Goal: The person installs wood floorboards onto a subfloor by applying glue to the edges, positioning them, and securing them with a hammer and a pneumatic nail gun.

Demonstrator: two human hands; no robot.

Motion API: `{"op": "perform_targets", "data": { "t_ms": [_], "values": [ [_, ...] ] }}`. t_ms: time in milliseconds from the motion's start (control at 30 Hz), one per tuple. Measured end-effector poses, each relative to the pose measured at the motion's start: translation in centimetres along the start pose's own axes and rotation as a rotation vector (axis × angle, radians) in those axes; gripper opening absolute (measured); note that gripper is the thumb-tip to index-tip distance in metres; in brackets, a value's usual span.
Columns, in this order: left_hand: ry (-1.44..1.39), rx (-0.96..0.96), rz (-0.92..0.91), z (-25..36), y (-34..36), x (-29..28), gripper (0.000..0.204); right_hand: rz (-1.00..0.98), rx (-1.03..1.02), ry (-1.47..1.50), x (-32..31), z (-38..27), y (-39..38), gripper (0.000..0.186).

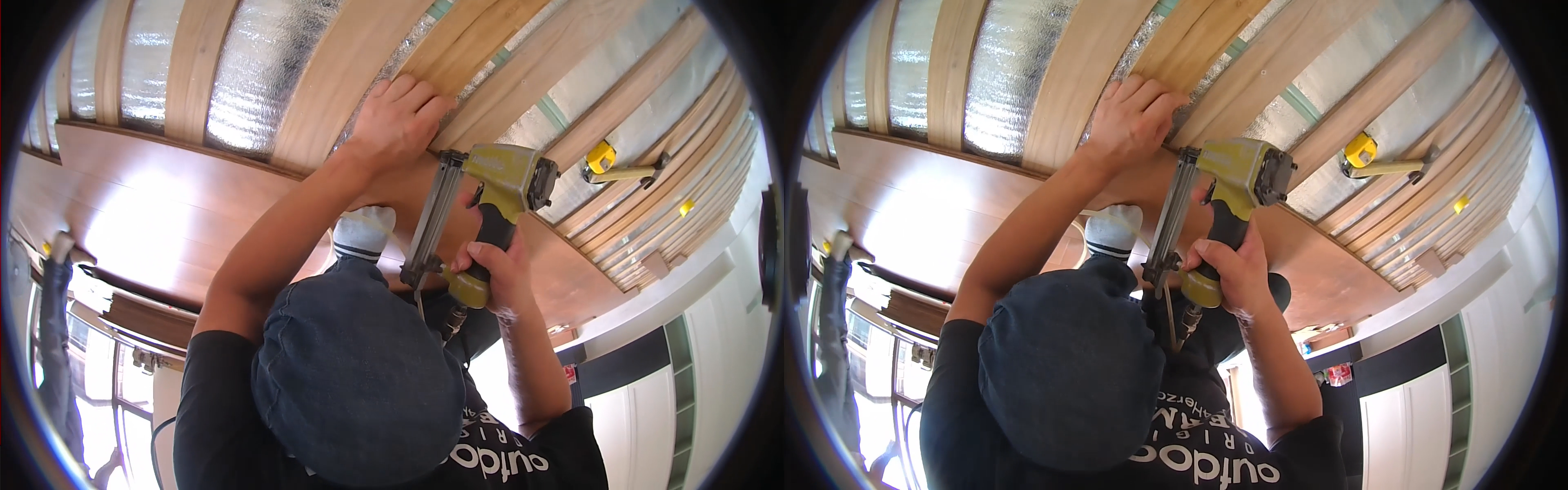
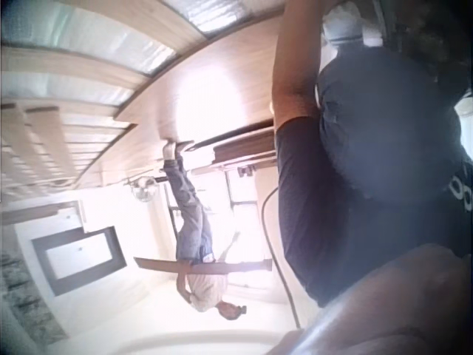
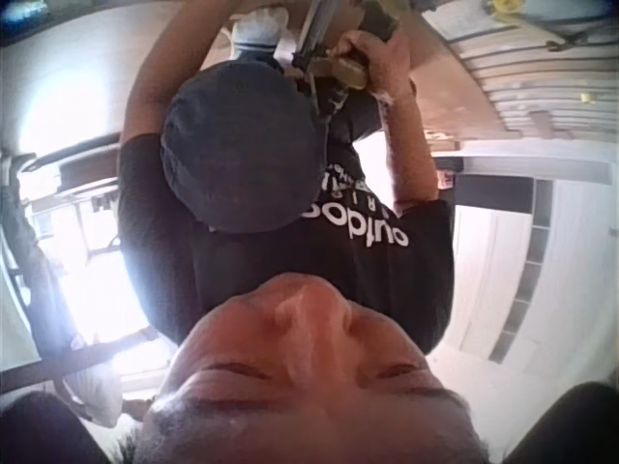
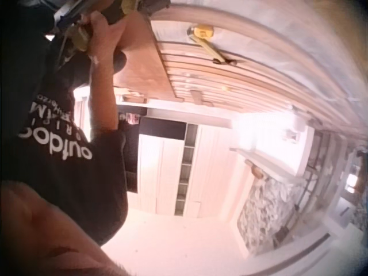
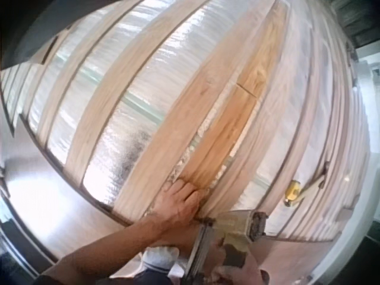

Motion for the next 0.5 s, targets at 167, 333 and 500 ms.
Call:
{"op": "perform_targets", "data": {
  "t_ms": [167,333,500],
  "values": [
    [0.044,-0.016,-0.012,-0.1,0.2,0.4,0.032,0.008,0.065,-0.036,0.3,-0.9,0.1,0.063],
    [0.054,-0.014,-0.018,-0.2,0.6,0.6,0.031,0.057,0.081,-0.108,-0.4,-0.1,-0.1,0.058],
    [0.056,-0.009,-0.013,0.0,0.7,0.5,0.029,0.081,0.100,-0.103,-1.8,-0.2,-0.5,0.053]
  ]
}}
Point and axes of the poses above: each hand's wrist, its own y-axis towards the middle knuckle, its own x-axis out of the palm, z = x × y, the point moved 4 cm from there along y, towards the middle knuckle, and after that the axes turned 4 degrees about -y, right-handed, at the moved point
